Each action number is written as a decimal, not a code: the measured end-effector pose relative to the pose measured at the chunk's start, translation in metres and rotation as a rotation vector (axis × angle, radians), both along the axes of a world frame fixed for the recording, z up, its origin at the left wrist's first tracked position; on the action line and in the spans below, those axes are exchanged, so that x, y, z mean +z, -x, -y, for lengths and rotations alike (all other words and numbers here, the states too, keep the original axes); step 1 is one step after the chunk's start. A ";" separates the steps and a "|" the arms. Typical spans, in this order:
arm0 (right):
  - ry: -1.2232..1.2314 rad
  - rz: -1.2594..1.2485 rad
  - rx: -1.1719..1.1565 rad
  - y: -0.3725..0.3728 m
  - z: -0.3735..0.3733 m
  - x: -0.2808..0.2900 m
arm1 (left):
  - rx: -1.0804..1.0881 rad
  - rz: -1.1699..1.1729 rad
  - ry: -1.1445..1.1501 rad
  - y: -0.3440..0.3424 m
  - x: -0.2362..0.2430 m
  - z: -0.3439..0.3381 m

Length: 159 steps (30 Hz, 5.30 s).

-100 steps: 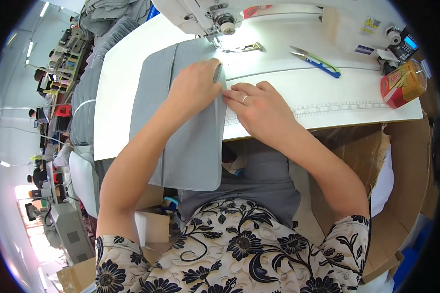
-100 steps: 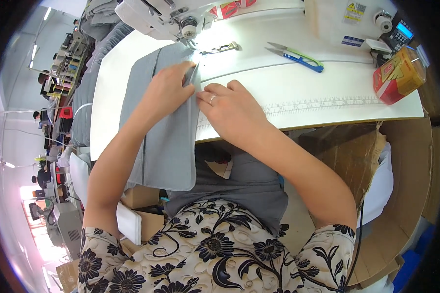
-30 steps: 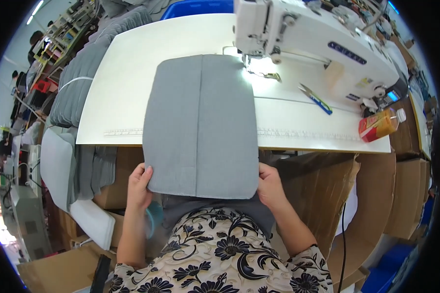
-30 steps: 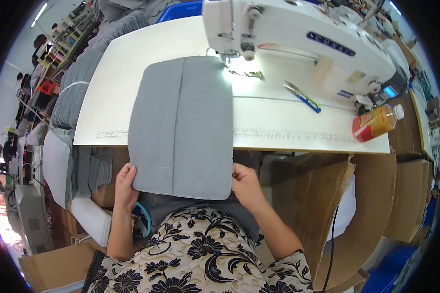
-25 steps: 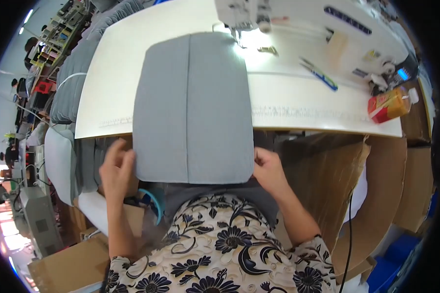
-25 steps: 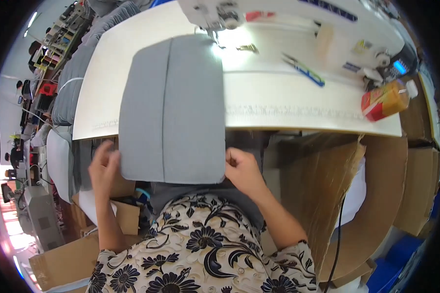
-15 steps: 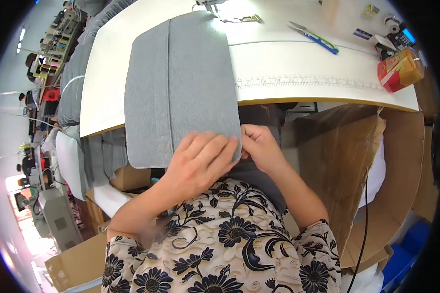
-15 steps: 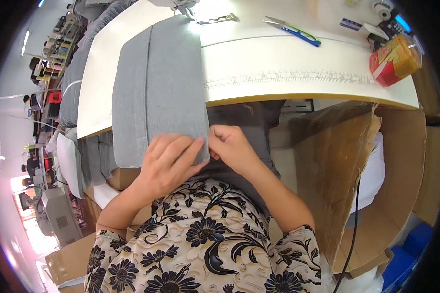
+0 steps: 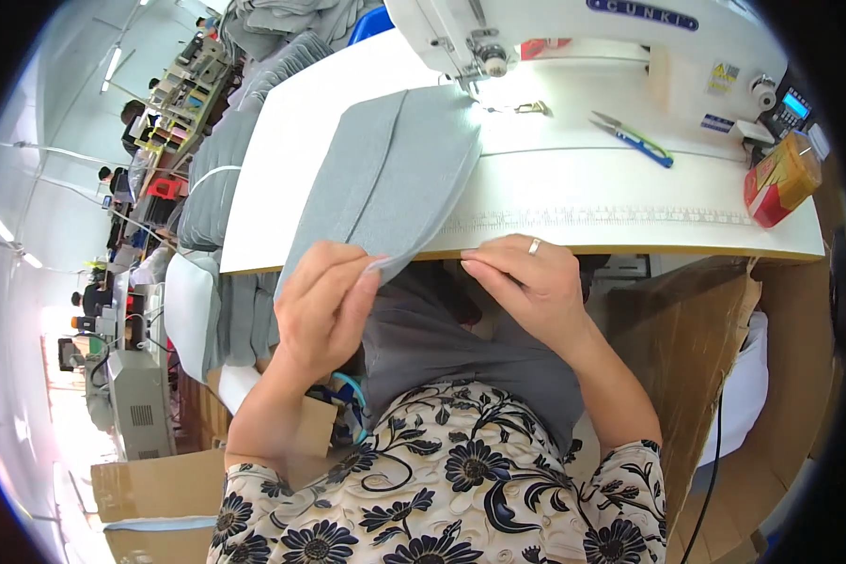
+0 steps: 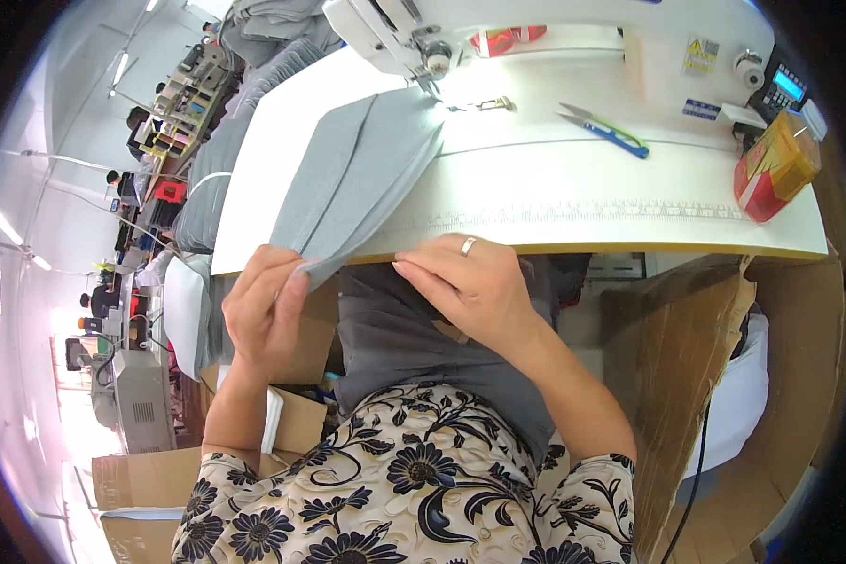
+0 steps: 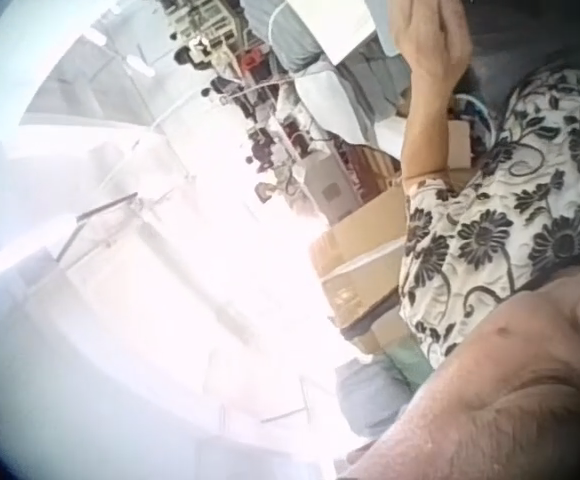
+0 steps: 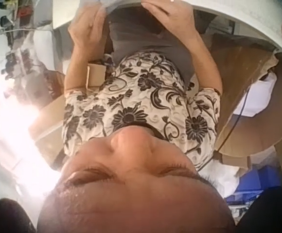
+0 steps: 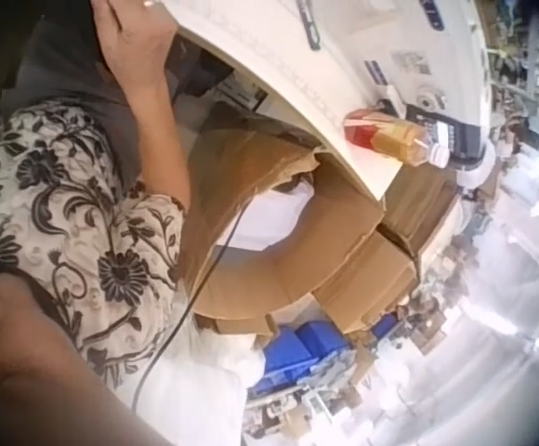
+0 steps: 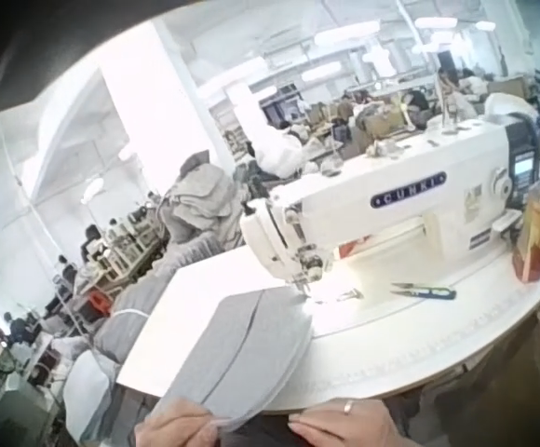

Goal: The person is sewing and assembling padded fabric cases using an industrial sewing machine.

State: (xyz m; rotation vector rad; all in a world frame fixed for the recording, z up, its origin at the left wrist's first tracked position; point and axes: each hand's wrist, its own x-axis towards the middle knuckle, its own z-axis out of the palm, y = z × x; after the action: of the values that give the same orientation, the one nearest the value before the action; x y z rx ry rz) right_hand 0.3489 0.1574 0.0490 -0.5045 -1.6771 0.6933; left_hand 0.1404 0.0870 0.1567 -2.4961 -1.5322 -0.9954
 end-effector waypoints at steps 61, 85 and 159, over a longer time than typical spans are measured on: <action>-0.532 0.758 0.110 -0.021 -0.094 0.002 | -0.101 -0.259 0.122 -0.026 -0.082 -0.146; -0.226 0.644 -0.124 -0.029 -0.078 -0.003 | -0.240 -0.397 -0.007 -0.002 -0.083 -0.186; -0.407 0.795 0.165 -0.018 -0.105 0.013 | -0.030 -0.238 0.210 -0.023 -0.081 -0.146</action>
State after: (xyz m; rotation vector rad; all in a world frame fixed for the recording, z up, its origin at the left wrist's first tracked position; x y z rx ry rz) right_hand 0.3674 0.2626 0.0616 -0.3664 -2.5549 0.2420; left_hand 0.1630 0.2334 0.0754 -2.6648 -1.6010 -0.5391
